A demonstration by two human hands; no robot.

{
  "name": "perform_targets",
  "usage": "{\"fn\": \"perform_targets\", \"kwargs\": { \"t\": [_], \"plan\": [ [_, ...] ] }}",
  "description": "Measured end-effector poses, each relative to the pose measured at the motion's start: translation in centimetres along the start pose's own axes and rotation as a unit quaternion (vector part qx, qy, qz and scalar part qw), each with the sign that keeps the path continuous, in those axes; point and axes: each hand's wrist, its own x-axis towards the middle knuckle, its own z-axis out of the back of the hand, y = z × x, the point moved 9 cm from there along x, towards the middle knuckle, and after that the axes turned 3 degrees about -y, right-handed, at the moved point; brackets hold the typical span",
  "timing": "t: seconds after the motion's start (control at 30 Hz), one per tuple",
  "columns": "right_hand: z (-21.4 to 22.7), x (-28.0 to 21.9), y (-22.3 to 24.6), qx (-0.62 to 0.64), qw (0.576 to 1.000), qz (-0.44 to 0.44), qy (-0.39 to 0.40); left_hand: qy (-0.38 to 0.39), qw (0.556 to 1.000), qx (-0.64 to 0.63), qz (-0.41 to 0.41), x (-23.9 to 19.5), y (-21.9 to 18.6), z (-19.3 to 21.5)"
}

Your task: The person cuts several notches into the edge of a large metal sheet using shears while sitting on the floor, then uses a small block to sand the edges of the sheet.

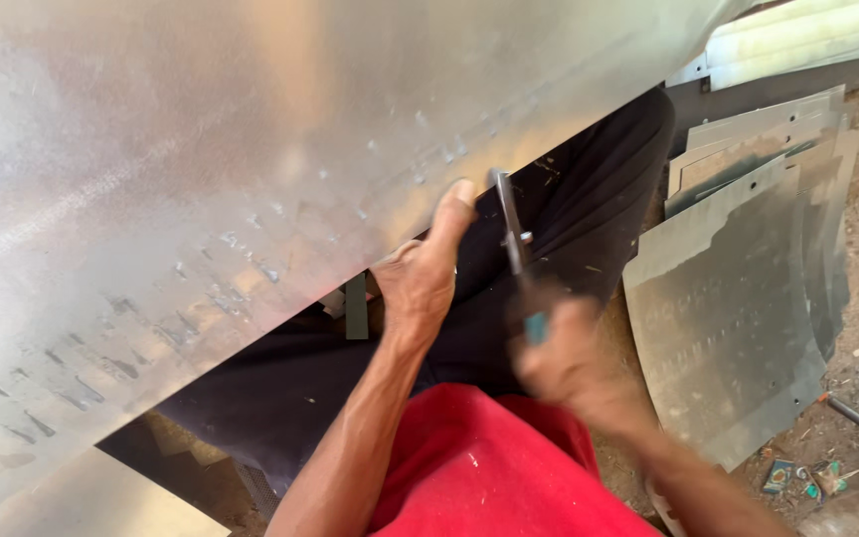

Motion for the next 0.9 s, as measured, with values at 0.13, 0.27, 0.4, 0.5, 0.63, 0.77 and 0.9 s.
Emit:
{"fn": "perform_targets", "kwargs": {
  "t": [0.13, 0.27, 0.4, 0.5, 0.63, 0.77, 0.9],
  "plan": [
    [5.5, 2.9, -2.6, -0.217, 0.974, 0.07, -0.008, -0.054, 0.981, -0.148, 0.113, -0.4, 2.9, -3.9],
    [4.6, 0.1, -3.0, -0.015, 0.991, 0.132, 0.012, 0.014, 0.976, -0.069, -0.206, -1.2, -2.6, -4.0],
    [2.3, -1.0, -4.0, 0.2, 0.976, 0.085, 0.033, 0.08, 0.956, 0.029, -0.281, 0.7, -1.5, -3.1],
    [2.7, -0.4, -3.0, 0.122, 0.987, 0.103, 0.002, 0.109, 0.953, 0.096, -0.265, 0.5, 0.3, -2.6],
    [1.8, 0.9, -1.6, 0.068, 0.994, 0.088, 0.021, 0.138, 0.944, 0.176, -0.243, 0.5, -0.1, -0.1],
    [1.3, -0.9, -2.6, 0.112, 0.99, 0.079, 0.043, 0.08, 0.982, -0.004, -0.17, -3.1, 0.2, 11.9],
    [-0.6, -0.9, -4.1, 0.123, 0.986, 0.09, 0.062, -0.247, 0.911, -0.307, -0.125, -7.5, -1.5, 31.9]
  ]
}}
